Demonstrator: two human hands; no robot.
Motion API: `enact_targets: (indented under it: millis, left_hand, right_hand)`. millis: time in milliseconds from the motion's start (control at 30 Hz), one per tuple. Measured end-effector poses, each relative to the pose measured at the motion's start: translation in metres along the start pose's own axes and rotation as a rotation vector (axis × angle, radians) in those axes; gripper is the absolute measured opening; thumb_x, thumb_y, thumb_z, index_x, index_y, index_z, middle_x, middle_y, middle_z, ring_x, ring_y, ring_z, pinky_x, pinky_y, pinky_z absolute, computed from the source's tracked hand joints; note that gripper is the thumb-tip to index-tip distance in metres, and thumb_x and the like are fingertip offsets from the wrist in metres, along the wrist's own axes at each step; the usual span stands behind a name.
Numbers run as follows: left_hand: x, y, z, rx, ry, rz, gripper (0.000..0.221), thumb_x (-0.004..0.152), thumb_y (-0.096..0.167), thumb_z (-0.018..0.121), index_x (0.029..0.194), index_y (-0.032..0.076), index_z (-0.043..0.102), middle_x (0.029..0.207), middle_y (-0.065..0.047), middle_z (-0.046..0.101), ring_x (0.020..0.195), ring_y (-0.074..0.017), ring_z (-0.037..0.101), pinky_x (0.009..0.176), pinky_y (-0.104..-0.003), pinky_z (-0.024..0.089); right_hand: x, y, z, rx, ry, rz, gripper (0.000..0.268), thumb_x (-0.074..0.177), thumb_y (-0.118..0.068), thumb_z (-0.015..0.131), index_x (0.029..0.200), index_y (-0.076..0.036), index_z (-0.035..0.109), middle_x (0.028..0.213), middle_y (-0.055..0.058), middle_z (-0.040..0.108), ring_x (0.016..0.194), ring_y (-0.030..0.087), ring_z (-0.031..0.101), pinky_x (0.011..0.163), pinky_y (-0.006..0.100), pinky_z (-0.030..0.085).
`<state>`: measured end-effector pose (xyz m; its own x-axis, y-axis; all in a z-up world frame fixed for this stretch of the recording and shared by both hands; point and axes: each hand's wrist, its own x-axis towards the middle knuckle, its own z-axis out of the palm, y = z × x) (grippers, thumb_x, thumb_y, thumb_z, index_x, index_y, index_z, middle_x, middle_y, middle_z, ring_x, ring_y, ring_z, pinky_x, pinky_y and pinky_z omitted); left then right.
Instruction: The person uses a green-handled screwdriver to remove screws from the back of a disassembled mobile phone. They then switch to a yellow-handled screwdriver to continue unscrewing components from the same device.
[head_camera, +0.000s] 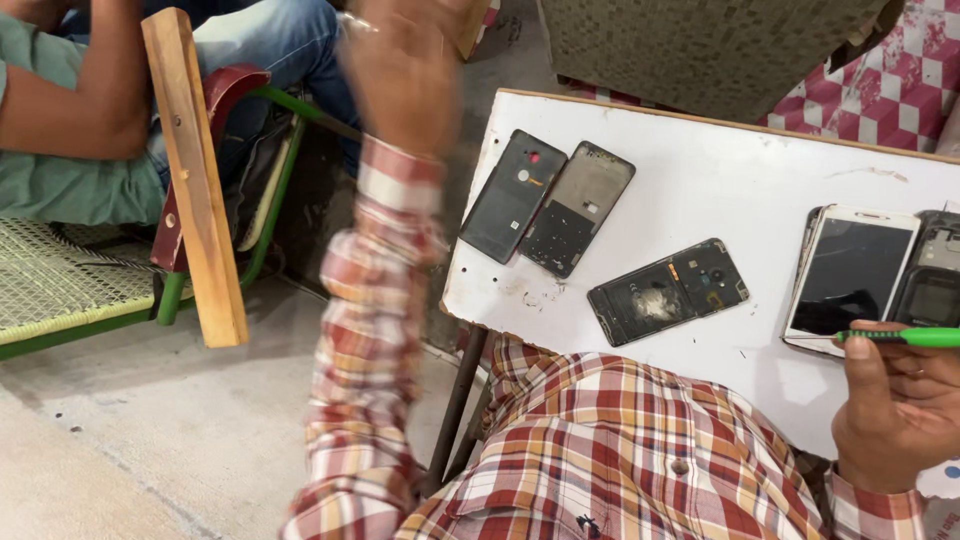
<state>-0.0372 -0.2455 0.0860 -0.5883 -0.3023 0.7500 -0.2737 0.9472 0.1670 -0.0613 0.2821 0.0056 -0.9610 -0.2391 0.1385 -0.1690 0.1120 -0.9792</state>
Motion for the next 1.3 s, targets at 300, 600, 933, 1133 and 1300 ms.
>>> enact_targets:
  millis: [300,600,933,1133,1300]
  left_hand:
    - [0.008,-0.069,-0.015,0.348,-0.484,-0.33,0.013,0.101,0.012,0.071,0.095,0.003,0.065,0.091,-0.008,0.061,0.083,-0.0242,0.054,0.076,-0.04,0.041]
    - [0.008,-0.059,-0.044,0.199,-0.382,-0.24,0.026,0.101,0.012,0.079,0.085,0.0,0.063,0.081,-0.005,0.058,0.075,-0.0166,0.052,0.069,-0.034,0.04]
    - [-0.084,0.128,-0.042,-1.147,-0.511,-0.649,0.021,0.102,0.021,0.074,0.112,0.003,0.075,0.092,-0.004,0.071,0.08,-0.0043,0.061,0.07,-0.021,0.05]
    - [-0.15,0.185,-0.036,-0.732,-0.644,-0.114,0.035,0.099,0.033,0.08,0.126,0.012,0.071,0.118,-0.008,0.07,0.106,-0.0259,0.069,0.09,-0.038,0.056]
    - [-0.169,0.179,-0.038,-0.482,-0.861,0.042,0.074,0.075,0.047,0.089,0.134,0.011,0.064,0.137,-0.013,0.056,0.118,-0.0358,0.056,0.09,-0.049,0.05]
  right_hand:
    - [0.0,-0.005,0.007,-0.028,-0.014,-0.005,0.01,0.115,0.003,0.069,0.116,0.01,0.062,0.107,0.02,0.073,0.095,0.018,0.07,0.091,0.022,0.057]
    - [-0.006,0.002,-0.003,-0.099,-0.017,-0.024,0.01,0.113,0.001,0.069,0.114,0.009,0.063,0.104,0.02,0.072,0.095,0.018,0.073,0.089,0.022,0.059]
    - [0.001,0.008,0.013,0.17,-0.129,0.03,0.089,0.114,0.009,0.063,0.168,-0.024,0.001,0.118,0.023,0.07,0.101,0.022,0.07,0.083,0.024,0.057]
    - [0.017,-0.019,0.036,-0.004,-0.2,-0.106,0.09,0.109,0.011,0.065,0.164,-0.027,0.004,0.118,0.025,0.073,0.097,0.024,0.068,0.086,0.028,0.056]
    - [0.025,-0.025,0.048,-0.169,-0.218,-0.286,0.088,0.112,0.012,0.067,0.161,-0.027,0.006,0.124,0.024,0.068,0.113,0.028,0.073,0.1,0.033,0.064]
